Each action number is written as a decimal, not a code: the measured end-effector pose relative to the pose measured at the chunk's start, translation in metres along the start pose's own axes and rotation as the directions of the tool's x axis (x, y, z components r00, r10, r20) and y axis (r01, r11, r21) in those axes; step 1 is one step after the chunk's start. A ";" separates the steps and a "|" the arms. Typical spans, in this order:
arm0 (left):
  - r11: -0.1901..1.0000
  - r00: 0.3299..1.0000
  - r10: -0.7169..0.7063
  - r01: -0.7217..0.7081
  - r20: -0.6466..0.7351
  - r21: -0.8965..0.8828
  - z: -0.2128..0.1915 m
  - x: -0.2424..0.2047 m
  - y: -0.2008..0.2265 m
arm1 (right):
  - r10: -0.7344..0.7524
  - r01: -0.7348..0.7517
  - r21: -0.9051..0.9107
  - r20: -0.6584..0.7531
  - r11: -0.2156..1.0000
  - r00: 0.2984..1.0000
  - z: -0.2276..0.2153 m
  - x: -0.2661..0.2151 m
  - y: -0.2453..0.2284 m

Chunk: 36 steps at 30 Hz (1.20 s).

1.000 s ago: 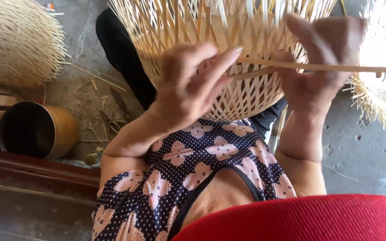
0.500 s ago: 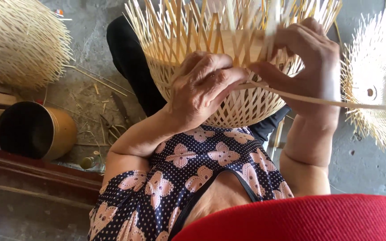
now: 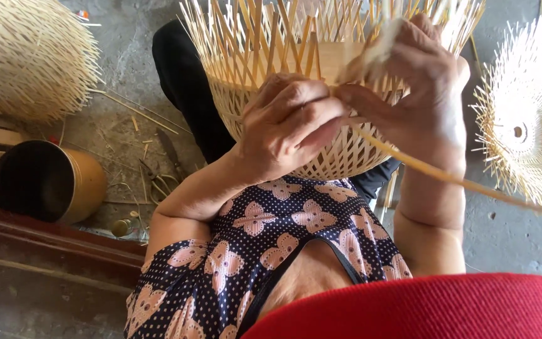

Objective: The person weaves a bamboo basket by hand, interlacing thin vertical strips into a lattice and wrapping a horizontal binder strip around the frame.

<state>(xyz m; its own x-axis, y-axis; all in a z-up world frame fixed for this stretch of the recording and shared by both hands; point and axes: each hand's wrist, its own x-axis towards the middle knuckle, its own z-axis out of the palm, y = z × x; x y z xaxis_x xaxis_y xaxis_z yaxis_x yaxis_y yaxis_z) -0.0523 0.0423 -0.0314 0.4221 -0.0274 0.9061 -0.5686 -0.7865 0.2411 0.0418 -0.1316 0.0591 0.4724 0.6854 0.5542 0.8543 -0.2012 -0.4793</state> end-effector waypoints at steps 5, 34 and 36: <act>1.000 1.000 -0.016 0.016 -0.001 -0.024 0.001 -0.002 -0.003 | -0.048 0.049 0.033 -0.028 0.998 0.998 0.003 -0.005 0.006; 0.978 0.974 -0.162 0.180 0.159 -0.101 -0.004 0.003 0.004 | 0.127 -0.124 -0.353 -0.013 0.928 0.992 -0.041 -0.056 0.066; 0.978 0.969 -0.169 0.187 0.178 -0.088 -0.004 0.002 0.006 | -0.006 -0.020 -0.476 -0.052 0.879 0.999 -0.036 -0.063 0.061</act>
<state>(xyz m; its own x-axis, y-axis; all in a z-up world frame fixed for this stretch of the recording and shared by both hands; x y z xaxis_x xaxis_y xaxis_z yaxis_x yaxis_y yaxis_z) -0.0580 0.0402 -0.0267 0.6310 -0.0029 0.7758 -0.5392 -0.7206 0.4359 0.0717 -0.2125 0.0201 0.4782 0.6494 0.5913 0.8451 -0.5236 -0.1083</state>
